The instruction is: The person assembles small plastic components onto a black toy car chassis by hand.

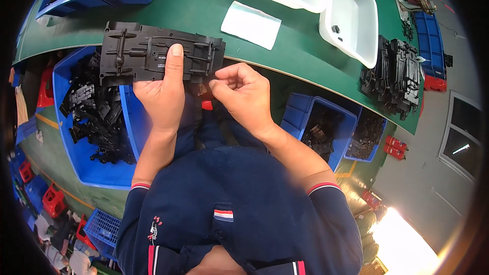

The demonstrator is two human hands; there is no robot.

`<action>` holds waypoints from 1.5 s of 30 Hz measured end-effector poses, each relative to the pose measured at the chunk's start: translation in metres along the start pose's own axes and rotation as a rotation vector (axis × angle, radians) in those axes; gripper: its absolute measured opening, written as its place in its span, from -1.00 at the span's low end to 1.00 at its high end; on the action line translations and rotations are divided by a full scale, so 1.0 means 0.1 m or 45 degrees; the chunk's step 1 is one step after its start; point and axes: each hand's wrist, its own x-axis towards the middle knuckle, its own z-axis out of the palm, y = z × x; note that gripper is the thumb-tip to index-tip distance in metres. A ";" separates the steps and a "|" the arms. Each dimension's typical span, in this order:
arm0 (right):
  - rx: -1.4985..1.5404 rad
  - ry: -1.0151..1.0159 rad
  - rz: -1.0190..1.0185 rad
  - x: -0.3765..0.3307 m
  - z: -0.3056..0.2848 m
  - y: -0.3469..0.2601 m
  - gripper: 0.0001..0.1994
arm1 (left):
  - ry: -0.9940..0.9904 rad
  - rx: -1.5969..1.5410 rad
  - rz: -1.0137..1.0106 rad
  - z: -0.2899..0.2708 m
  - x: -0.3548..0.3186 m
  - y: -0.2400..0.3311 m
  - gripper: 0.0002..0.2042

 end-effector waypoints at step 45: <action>-1.260 0.115 -0.539 1.71 -1.14 -0.97 -0.76 | -0.293 -0.540 -0.642 -0.01 -0.05 -0.05 -0.77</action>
